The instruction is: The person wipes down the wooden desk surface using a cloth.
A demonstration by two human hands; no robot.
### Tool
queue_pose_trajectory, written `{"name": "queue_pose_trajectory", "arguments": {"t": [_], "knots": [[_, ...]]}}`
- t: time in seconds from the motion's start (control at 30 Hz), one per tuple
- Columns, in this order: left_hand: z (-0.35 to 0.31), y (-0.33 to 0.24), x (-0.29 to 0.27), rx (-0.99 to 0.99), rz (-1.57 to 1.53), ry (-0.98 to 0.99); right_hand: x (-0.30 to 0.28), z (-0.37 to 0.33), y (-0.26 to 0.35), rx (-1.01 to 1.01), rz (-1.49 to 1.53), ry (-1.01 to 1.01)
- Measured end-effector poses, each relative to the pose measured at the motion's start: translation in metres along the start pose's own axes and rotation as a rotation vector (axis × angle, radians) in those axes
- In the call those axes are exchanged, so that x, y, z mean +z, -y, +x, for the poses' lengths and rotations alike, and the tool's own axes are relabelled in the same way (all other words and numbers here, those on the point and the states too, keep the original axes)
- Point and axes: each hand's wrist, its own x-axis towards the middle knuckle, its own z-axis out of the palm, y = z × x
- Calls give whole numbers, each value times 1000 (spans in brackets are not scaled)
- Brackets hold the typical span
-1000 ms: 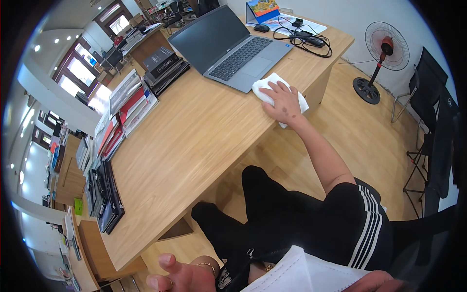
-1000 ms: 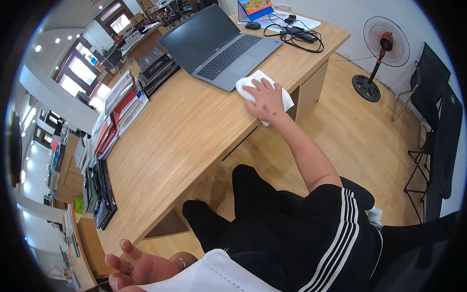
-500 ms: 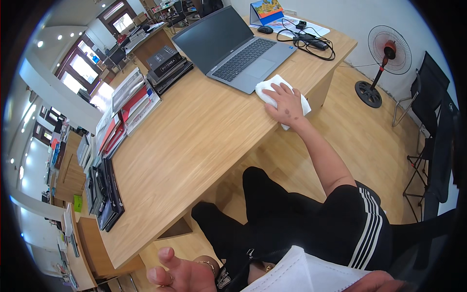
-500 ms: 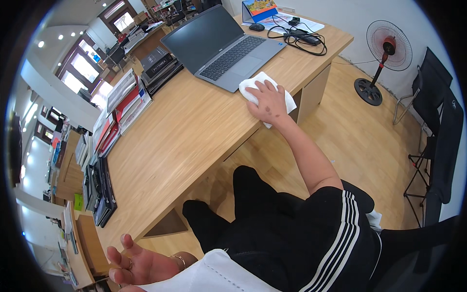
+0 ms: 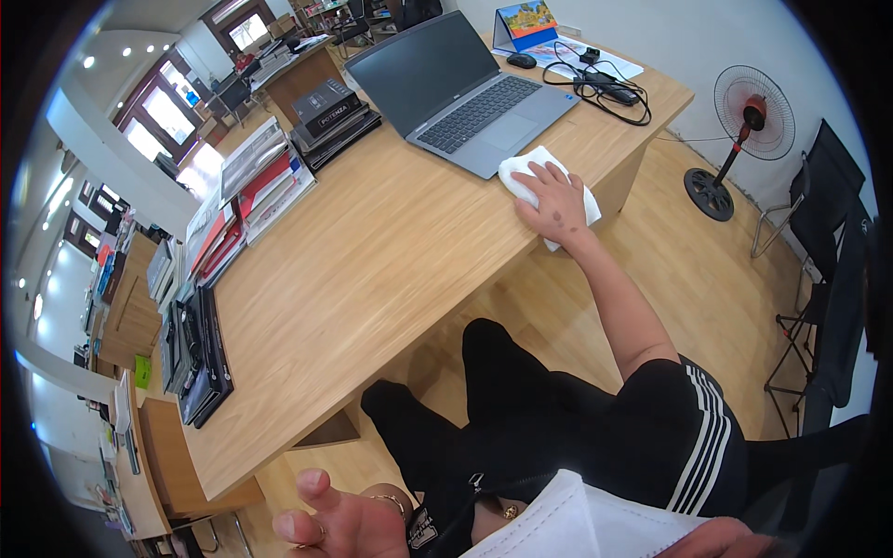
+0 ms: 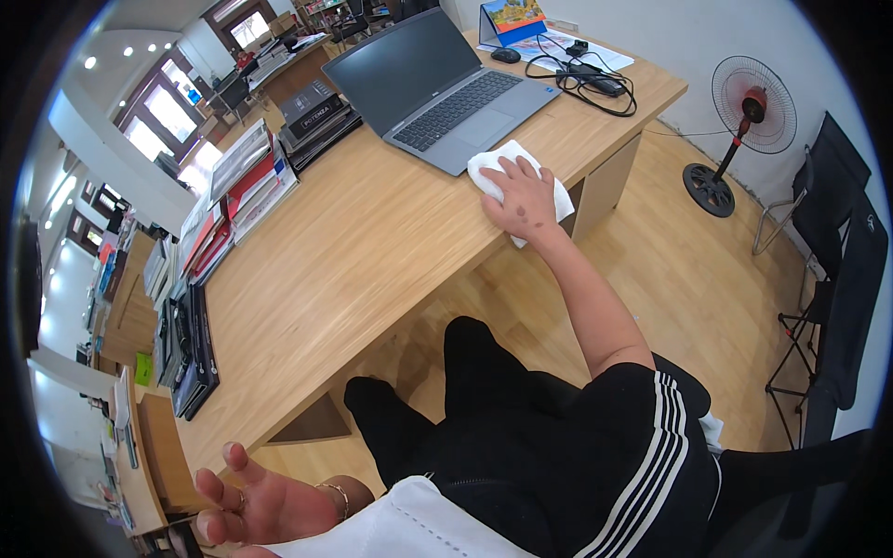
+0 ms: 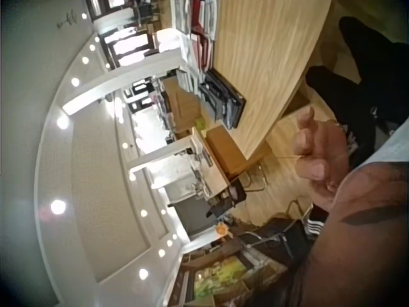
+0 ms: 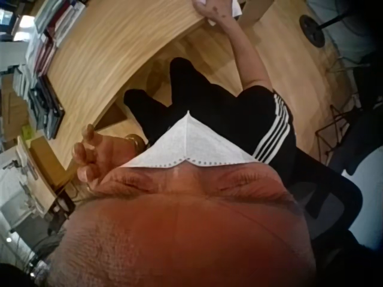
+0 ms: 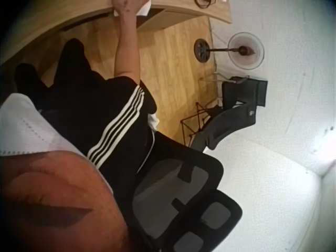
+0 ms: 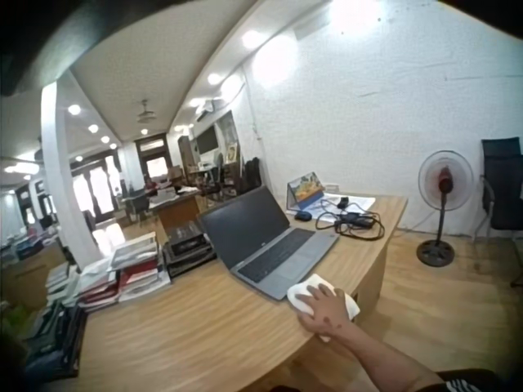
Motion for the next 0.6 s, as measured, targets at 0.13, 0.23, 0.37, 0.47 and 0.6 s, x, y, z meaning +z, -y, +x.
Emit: {"name": "queue_pose_trajectory", "arguments": {"t": [0.13, 0.23, 0.37, 0.47, 0.6], "knots": [[1, 11, -2, 91, -73, -19, 2, 1, 0, 0, 0, 1], [-5, -5, 8, -100, 15, -197, 2, 0, -4, 4, -10, 5], [13, 1, -18, -10, 47, 75, 4, 0, -5, 4, -4, 7], [15, 0, -23, 83, 97, 238, 3, 0, -3, 3, -7, 8], [11, 0, -20, 86, 217, 194, 2, 0, -1, 6, -11, 12]]}}
